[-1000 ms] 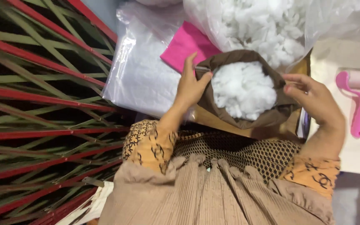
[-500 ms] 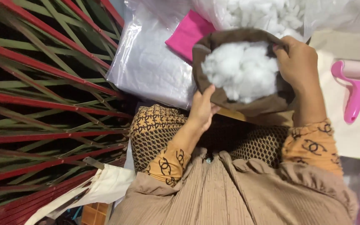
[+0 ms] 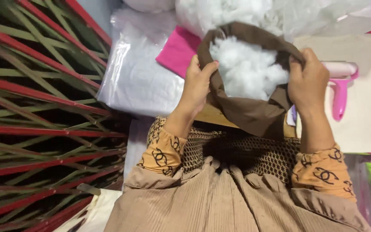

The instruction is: Stuffing a brown pillow cover with white fiberfill material by hand.

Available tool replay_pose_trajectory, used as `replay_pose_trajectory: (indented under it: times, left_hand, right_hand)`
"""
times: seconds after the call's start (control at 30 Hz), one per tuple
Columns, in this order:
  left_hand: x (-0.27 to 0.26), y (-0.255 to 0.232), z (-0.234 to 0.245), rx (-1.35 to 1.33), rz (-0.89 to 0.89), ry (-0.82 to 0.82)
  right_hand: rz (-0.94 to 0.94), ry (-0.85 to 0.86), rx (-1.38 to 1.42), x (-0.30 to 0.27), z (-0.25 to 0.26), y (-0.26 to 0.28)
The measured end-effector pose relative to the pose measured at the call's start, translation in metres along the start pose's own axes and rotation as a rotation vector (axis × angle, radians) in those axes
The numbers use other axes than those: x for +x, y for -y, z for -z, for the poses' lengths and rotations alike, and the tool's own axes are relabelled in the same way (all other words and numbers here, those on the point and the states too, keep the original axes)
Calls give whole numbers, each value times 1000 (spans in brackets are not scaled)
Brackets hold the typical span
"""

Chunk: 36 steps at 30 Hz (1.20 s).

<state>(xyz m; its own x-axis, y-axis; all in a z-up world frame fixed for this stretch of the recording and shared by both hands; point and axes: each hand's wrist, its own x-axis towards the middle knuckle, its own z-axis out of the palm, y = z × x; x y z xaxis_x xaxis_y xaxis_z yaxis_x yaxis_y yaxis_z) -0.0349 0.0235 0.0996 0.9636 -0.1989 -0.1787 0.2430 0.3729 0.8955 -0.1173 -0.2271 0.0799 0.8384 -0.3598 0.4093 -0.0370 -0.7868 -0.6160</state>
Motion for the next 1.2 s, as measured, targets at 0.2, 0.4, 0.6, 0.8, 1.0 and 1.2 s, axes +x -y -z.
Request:
replay_pose_trajectory:
  times: [0.2, 0.4, 0.6, 0.8, 1.0, 1.2]
  left_hand:
    - [-27, -4, -2, 514, -40, 31]
    - [-41, 20, 7, 1480, -69, 407]
    - [2, 41, 0, 1520, -726, 434]
    - [64, 101, 2, 1598, -1433, 356]
    - [125, 138, 36, 1830, -1332, 526]
    - [140, 145, 40, 1814, -1014, 617]
  right_hand:
    - [128, 7, -55, 13, -4, -20]
    - [46, 195, -358, 37, -57, -56]
    - [119, -12, -346, 20, -46, -33]
    - [490, -240, -505, -46, -100, 38]
    - [517, -123, -902, -30, -113, -63]
    - [146, 435, -496, -18, -102, -110]
